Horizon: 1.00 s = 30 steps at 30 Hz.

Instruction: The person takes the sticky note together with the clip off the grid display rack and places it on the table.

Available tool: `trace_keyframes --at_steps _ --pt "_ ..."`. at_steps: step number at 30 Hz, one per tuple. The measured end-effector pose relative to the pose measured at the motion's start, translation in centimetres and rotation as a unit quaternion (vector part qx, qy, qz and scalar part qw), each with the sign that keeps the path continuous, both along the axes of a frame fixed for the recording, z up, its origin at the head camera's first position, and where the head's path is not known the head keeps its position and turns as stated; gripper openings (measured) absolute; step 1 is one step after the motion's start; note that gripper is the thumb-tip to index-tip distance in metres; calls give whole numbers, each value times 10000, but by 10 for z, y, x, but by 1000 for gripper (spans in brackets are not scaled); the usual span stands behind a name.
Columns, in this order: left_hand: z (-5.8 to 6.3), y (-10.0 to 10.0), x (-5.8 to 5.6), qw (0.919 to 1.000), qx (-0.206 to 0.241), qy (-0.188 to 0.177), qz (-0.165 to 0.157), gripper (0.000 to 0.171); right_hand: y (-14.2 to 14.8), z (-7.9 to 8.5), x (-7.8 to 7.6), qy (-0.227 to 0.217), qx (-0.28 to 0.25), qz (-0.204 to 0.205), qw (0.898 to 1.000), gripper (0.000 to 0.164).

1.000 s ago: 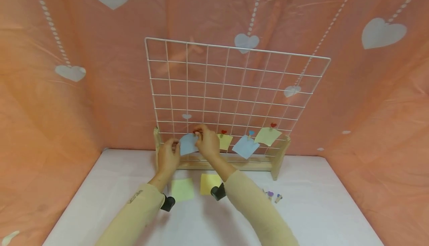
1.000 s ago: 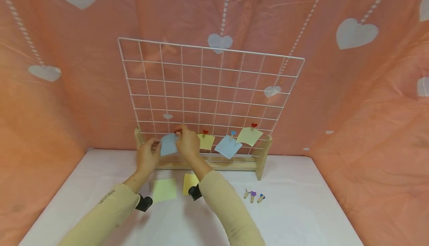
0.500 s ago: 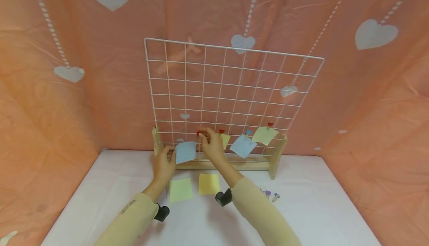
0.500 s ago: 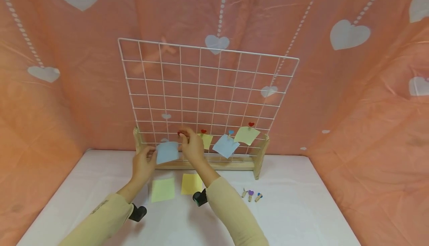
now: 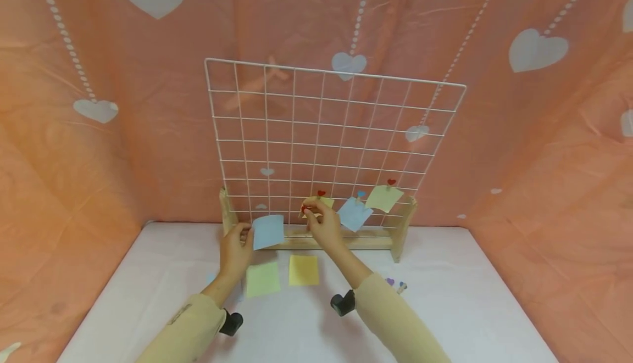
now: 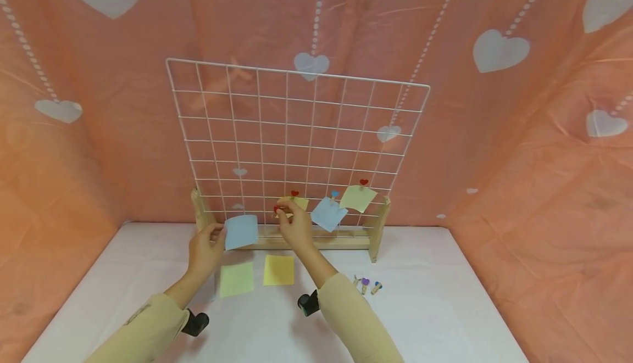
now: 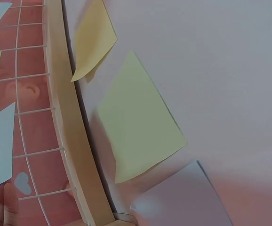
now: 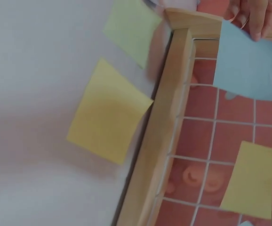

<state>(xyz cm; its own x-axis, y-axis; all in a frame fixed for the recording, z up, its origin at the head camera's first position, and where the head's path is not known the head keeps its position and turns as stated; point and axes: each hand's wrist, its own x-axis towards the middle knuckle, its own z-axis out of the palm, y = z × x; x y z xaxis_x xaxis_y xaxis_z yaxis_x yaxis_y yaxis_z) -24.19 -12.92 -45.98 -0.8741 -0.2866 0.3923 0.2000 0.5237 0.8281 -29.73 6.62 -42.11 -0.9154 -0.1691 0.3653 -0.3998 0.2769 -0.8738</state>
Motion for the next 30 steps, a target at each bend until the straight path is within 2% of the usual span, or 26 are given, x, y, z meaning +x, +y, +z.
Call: trace_keyframes --at_steps 5,9,16,26,30 --pt "-4 -1 2 9999 -27 -134 -18 18 12 -7 5 -190 -33 -29 9998 20" --pt "-8 -2 6 9999 -95 -120 -6 16 22 -13 9 -99 125 -155 9998 20" --pt "-16 -5 14 9995 -205 -203 84 14 39 -25 15 -202 204 -299 9991 19" --pt "-29 -11 31 9992 -312 -71 248 10 66 -45 24 -288 226 -493 9981 22" --pt "-35 -15 38 9989 -277 -203 304 11 76 -51 29 -424 231 -569 9972 21"
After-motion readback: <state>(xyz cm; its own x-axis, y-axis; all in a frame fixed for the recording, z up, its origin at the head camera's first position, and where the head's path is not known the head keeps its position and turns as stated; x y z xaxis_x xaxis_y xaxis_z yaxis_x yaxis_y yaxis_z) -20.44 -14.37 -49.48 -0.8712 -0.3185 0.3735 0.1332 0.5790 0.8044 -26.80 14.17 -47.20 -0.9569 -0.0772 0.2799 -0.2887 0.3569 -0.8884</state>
